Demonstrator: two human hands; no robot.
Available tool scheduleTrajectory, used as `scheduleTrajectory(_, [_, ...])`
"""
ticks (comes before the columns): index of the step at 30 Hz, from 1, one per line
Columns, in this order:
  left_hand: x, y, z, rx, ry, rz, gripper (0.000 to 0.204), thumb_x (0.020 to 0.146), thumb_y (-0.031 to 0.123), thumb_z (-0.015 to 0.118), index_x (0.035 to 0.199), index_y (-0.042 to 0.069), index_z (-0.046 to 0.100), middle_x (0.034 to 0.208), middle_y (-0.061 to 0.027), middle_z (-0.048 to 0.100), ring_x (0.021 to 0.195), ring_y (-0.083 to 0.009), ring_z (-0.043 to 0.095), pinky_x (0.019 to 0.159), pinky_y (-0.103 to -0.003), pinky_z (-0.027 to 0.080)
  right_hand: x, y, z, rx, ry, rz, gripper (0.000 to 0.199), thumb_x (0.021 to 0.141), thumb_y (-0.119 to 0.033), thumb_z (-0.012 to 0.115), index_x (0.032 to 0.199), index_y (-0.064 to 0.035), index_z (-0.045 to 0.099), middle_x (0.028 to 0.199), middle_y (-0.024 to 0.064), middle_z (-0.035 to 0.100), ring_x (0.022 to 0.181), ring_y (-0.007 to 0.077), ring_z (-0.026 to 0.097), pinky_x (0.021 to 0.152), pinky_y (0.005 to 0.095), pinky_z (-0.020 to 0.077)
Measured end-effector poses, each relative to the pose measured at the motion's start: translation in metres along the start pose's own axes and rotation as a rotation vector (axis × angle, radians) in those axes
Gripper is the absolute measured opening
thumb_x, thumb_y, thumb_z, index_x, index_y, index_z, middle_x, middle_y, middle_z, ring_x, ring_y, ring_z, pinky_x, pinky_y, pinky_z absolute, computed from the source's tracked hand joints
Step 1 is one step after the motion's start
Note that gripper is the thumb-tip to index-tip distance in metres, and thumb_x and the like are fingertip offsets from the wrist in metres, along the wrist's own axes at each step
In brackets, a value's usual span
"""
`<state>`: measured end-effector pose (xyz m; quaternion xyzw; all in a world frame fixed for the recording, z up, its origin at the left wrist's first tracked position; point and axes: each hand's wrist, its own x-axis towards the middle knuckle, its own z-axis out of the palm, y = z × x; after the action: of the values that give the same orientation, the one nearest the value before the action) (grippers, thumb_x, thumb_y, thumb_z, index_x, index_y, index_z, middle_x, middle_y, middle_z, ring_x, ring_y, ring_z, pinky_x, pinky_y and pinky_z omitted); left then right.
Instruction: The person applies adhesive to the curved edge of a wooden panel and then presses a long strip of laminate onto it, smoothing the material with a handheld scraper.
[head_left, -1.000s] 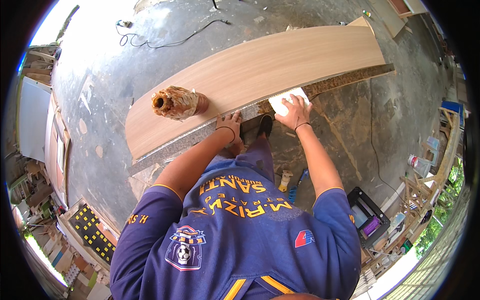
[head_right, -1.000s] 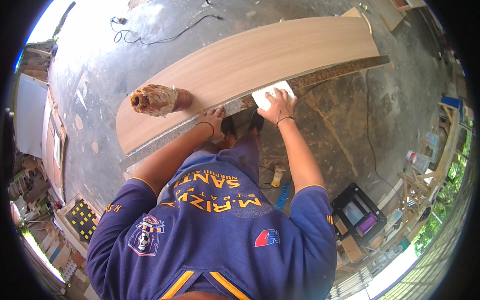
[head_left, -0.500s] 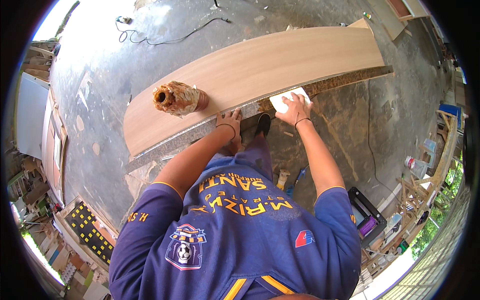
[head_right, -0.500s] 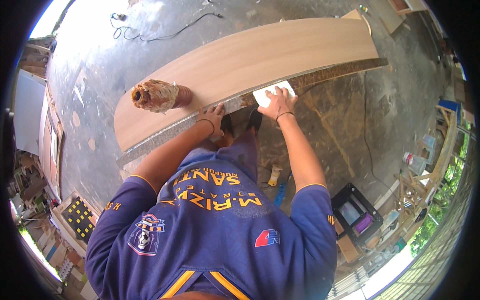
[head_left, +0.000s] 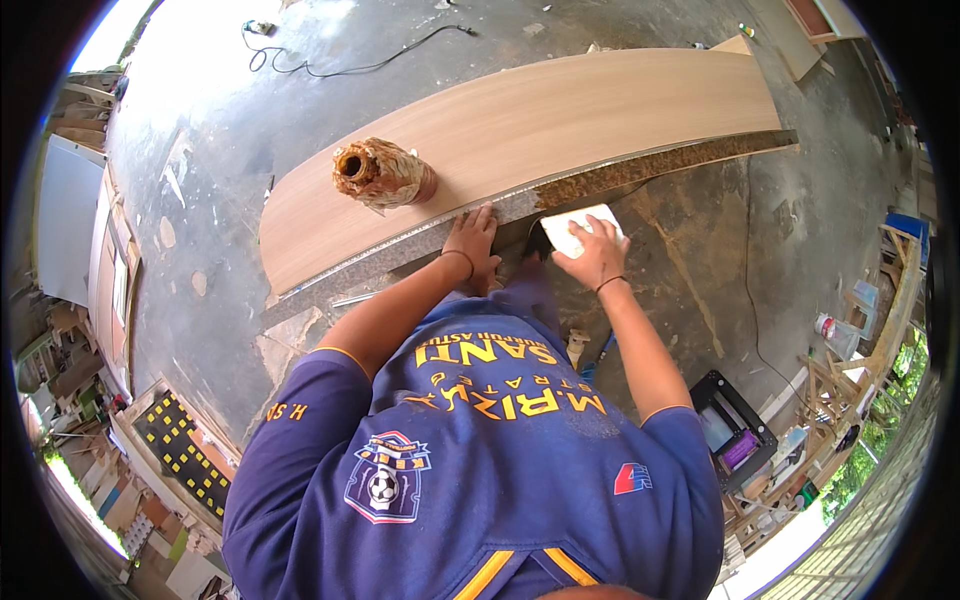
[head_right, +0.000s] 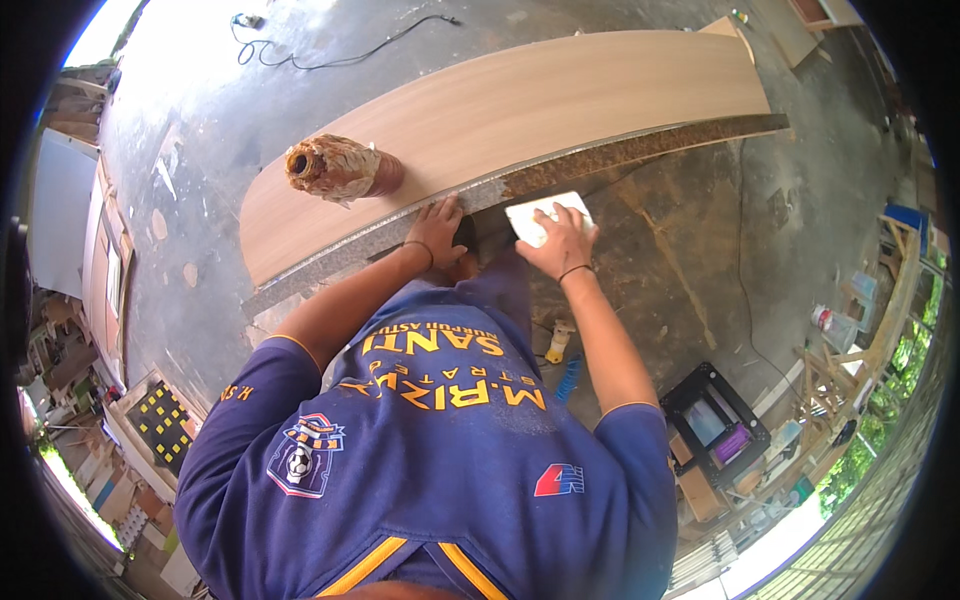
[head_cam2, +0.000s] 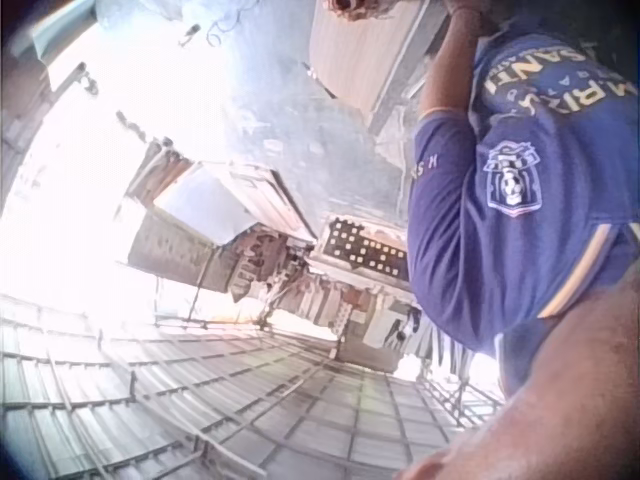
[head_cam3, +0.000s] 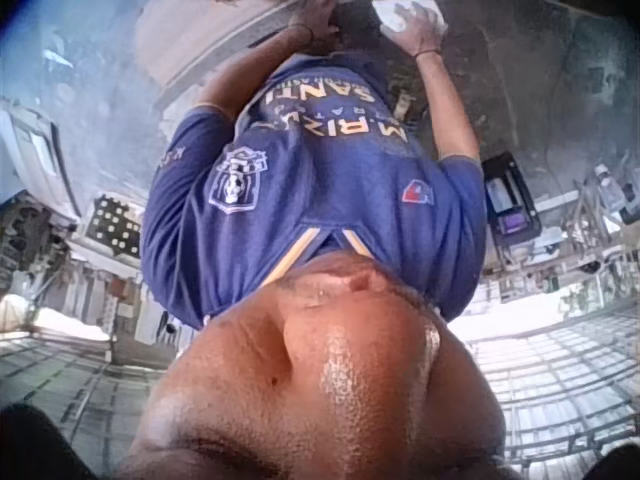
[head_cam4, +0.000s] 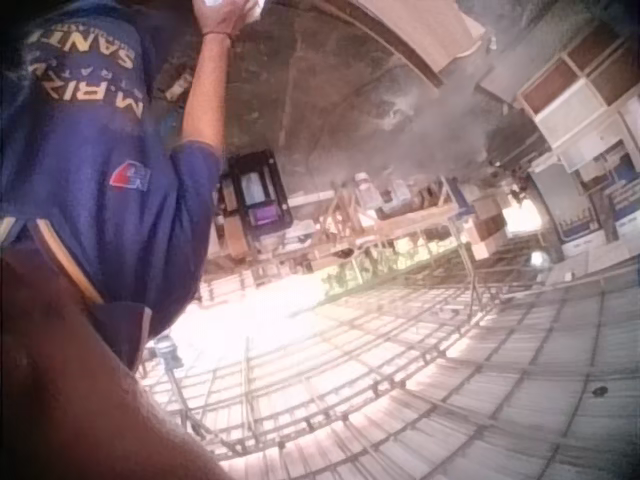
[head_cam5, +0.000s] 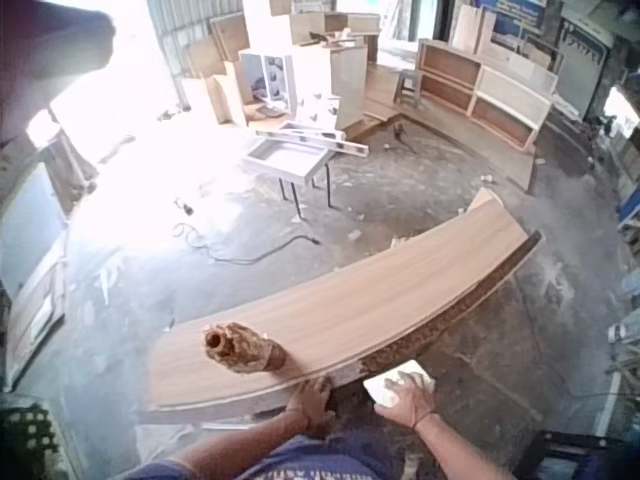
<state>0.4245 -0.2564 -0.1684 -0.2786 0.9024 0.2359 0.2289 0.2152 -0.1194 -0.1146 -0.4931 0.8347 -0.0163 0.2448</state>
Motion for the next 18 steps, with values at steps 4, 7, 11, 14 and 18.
scheduleTrajectory(4, [-0.029,-0.010,0.007,-0.009,0.039,-0.073,0.085,0.075,0.041,0.067,0.142,0.002,0.033,0.156,-0.0159,0.013,0.144,-0.0307,0.012,0.114,-0.054,0.017,0.007,-0.041,0.038,-0.014,0.108,-0.142,0.068,0.067,-0.055,0.067,0.127,-0.0235,0.057,0.141,0.0119,0.043,0.135,0.0319,0.029,0.101,0.0700,0.0185])
scheduleTrajectory(7, [-0.043,-0.017,0.005,-0.010,-0.026,-0.159,0.087,0.074,0.040,0.068,0.144,0.005,0.031,0.157,-0.0141,0.007,0.145,-0.0300,0.008,0.113,-0.056,0.016,0.012,-0.062,0.053,-0.039,0.052,-0.132,0.068,0.072,-0.055,0.065,0.132,-0.0253,0.053,0.146,0.0109,0.036,0.137,0.0321,0.024,0.101,0.0733,0.0165])
scheduleTrajectory(11, [-0.050,-0.026,0.010,0.002,-0.032,-0.176,0.087,0.074,0.041,0.069,0.145,0.010,0.031,0.158,-0.0120,0.006,0.146,-0.0289,0.007,0.113,-0.058,0.017,0.021,-0.071,0.067,-0.062,0.086,-0.142,0.067,0.075,-0.055,0.064,0.133,-0.0261,0.050,0.148,0.0089,0.032,0.139,0.0316,0.021,0.099,0.0743,0.0171])
scheduleTrajectory(14, [-0.049,-0.029,0.008,0.004,-0.070,-0.178,0.086,0.073,0.041,0.070,0.145,0.013,0.032,0.158,-0.0106,0.007,0.146,-0.0278,0.007,0.112,-0.059,0.019,0.029,-0.071,0.076,-0.073,0.086,-0.133,0.066,0.075,-0.055,0.064,0.133,-0.0262,0.050,0.148,0.0083,0.032,0.139,0.0312,0.020,0.099,0.0741,0.0175])
scheduleTrajectory(18, [-0.048,-0.029,0.006,-0.009,-0.082,-0.173,0.086,0.073,0.040,0.070,0.146,0.014,0.031,0.158,-0.0100,0.006,0.146,-0.0273,0.007,0.111,-0.060,0.019,0.031,-0.071,0.077,-0.079,0.047,-0.113,0.067,0.074,-0.055,0.065,0.133,-0.0266,0.050,0.148,0.0079,0.032,0.139,0.0307,0.020,0.100,0.0742,0.0172])
